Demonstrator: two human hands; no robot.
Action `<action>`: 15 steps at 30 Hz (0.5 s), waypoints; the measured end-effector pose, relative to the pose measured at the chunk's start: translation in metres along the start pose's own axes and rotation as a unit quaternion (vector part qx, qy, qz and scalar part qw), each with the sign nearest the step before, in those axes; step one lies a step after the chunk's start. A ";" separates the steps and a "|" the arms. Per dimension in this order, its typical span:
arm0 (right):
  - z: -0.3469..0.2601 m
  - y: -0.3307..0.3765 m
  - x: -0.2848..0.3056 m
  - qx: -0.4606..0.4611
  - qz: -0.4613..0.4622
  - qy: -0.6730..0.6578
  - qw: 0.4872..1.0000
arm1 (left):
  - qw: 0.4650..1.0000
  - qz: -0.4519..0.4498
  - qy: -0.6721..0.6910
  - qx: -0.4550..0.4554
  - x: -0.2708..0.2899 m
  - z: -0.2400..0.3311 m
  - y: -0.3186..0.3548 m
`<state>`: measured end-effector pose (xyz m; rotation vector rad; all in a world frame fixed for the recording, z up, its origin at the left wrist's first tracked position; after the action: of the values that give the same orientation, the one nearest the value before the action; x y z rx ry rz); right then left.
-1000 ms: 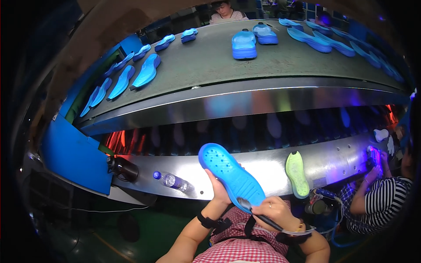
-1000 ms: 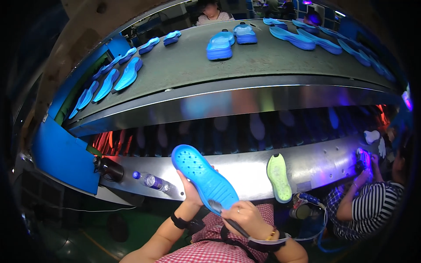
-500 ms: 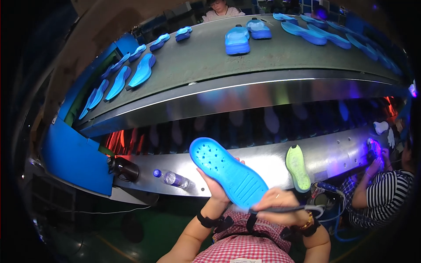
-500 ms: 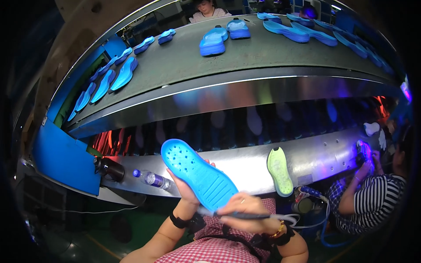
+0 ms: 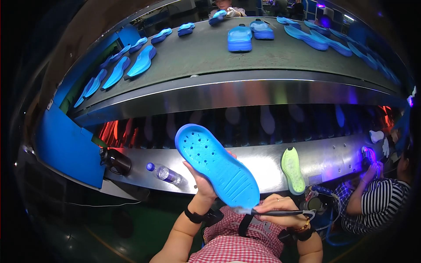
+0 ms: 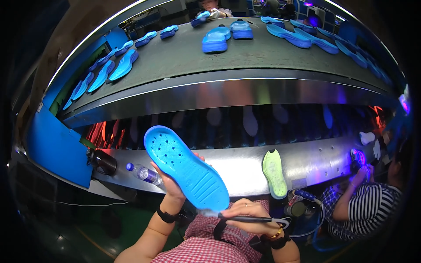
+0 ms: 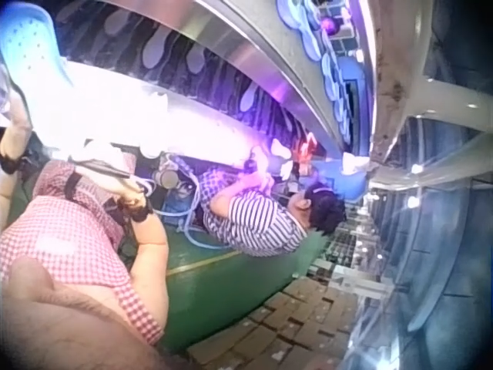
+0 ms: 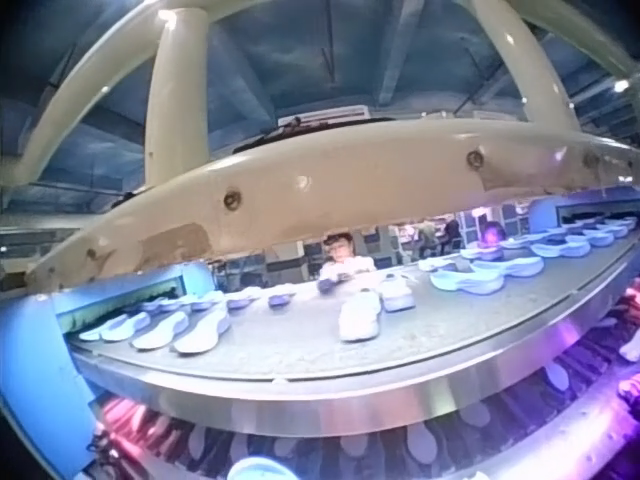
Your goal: Applying glue to the bottom of shoe soles using a brush at a manufacturing conveyor.
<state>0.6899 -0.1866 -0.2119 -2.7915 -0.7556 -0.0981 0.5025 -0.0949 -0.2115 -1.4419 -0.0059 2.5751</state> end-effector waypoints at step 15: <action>0.035 0.008 -0.008 -0.101 0.202 -0.289 0.930 | 0.987 0.042 0.050 0.149 0.012 -0.071 0.043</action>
<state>0.6868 -0.1884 -0.2490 -3.1327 -0.2601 0.7910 0.5496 -0.1413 -0.2632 -1.4795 0.4445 2.4315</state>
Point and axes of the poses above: each hand's wrist, its own y-axis away from the middle knuckle, its own x-axis out of the back of the hand, z = x × y, the point moved 6 cm from there along -y, towards the middle knuckle, and after that the axes turned 5 degrees about y, right-handed, at the moved point
